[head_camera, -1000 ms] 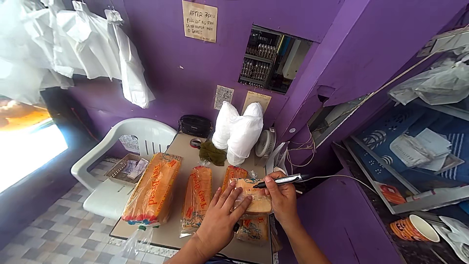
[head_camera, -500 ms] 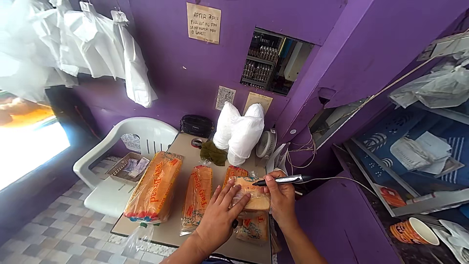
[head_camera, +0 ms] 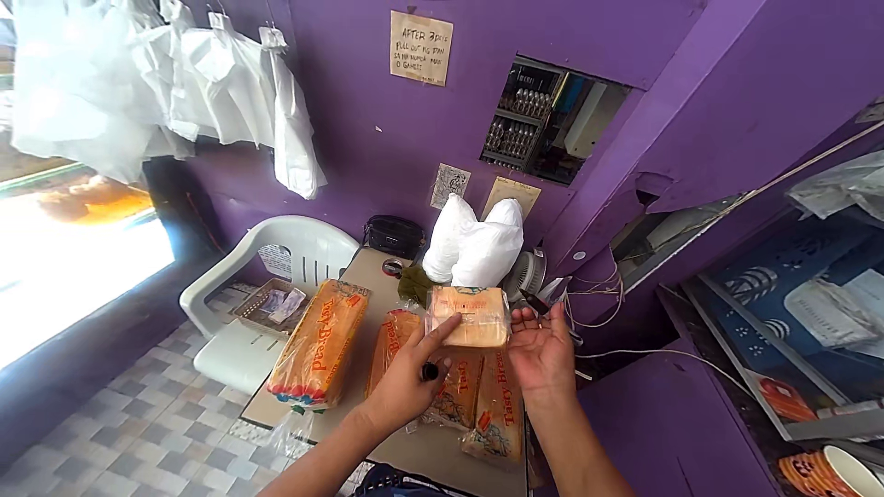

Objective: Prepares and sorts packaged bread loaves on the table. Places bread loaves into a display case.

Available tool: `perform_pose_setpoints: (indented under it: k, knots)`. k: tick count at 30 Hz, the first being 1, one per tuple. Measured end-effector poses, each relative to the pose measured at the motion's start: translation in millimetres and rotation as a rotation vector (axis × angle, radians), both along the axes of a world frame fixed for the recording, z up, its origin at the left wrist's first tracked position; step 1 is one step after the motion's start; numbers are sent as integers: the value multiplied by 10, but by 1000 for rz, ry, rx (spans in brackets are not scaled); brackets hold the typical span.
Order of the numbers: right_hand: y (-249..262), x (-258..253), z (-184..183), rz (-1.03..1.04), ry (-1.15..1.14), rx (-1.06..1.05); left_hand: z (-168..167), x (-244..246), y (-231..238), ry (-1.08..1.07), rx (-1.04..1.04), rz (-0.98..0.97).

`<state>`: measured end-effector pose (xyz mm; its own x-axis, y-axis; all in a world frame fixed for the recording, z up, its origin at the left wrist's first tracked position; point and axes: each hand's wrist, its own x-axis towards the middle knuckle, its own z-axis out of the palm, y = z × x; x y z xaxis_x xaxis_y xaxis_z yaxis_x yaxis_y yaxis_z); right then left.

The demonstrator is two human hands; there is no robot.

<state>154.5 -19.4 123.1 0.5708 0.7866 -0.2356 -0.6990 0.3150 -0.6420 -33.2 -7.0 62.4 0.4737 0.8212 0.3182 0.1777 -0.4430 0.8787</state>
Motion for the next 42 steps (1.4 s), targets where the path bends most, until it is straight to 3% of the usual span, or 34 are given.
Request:
perform_pose_setpoints:
  k: [3, 6, 8, 10, 14, 18, 25, 31, 37, 42]
  knots:
    - [20, -5, -196, 52, -47, 10, -269, -135, 13, 4, 183, -37]
    - [-5, 69, -505, 81, -250, -224, -438, -309, -82, 168, 92, -12]
    - [-65, 61, -638, 70, -389, -262, -413, -351, -114, 180, 2, 151]
    - [-207, -8, -660, 183, -524, -98, -314, -366, -77, 184, -93, 255]
    - [-379, -200, -551, 471, -734, 324, -93, -341, -18, 260, -313, 115]
    - [-414, -365, -517, 512, -861, 448, -58, -298, -44, 299, -338, 58]
    - [-392, -393, -611, 524, -947, 396, -76, -265, -63, 395, -304, -2]
    - [-405, -198, -537, 850, -1043, 200, -62, -223, -131, 529, -306, -78]
    - [-617, -48, -430, 795, -1189, 126, -36, -113, -349, 642, -400, -166]
    - [-759, -99, -581, 665, -1191, 225, 57, 15, -445, 644, -466, -220]
